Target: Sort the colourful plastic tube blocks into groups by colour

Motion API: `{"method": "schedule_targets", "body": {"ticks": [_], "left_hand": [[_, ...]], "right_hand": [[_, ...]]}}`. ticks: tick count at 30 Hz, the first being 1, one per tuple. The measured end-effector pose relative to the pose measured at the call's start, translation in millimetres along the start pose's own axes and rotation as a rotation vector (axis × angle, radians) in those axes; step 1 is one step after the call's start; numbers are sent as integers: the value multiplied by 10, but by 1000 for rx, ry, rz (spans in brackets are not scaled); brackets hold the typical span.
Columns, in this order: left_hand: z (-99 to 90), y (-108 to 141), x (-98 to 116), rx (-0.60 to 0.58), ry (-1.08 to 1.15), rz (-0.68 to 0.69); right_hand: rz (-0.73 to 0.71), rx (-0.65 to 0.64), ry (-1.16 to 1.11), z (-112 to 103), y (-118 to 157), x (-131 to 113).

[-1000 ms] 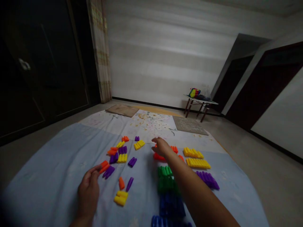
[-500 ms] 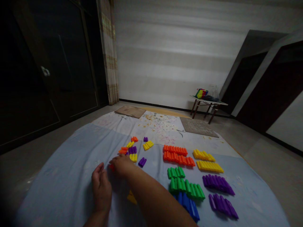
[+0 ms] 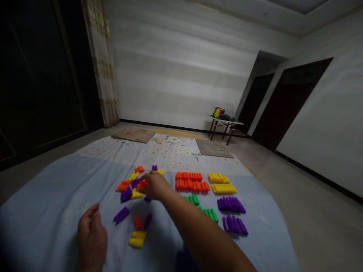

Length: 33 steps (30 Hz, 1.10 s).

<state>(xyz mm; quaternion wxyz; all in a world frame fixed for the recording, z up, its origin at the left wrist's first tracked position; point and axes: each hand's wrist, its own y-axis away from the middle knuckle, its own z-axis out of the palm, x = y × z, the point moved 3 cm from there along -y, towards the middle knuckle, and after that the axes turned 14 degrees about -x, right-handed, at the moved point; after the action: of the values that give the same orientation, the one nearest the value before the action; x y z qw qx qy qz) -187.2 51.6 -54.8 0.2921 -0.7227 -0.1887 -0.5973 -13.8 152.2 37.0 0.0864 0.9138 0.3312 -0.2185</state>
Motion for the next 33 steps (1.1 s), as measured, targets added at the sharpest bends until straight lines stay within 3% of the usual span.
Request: {"method": "schedule_targets", "body": {"ticks": [5,7,10,18,26,33], "left_hand": [[10,-6,-18,6,-43,-3],[16,-9,-26,-2,-43,5],[16,-11,-20,-10,-39,1],[3,-17,-4,-15,-52,14],[8,-17,-19,-23,-42,13],[11,-30,-47,-13,-43,27]], "right_hand": [[398,126,23,-516,441,736],[546,131,64,-588,572,956],[652,113,111,-564,666,1137],[756,39,245,-393,660,1170],[787,-17,320,-443,693,1151],[755,91,285,-596,728,1176]]}}
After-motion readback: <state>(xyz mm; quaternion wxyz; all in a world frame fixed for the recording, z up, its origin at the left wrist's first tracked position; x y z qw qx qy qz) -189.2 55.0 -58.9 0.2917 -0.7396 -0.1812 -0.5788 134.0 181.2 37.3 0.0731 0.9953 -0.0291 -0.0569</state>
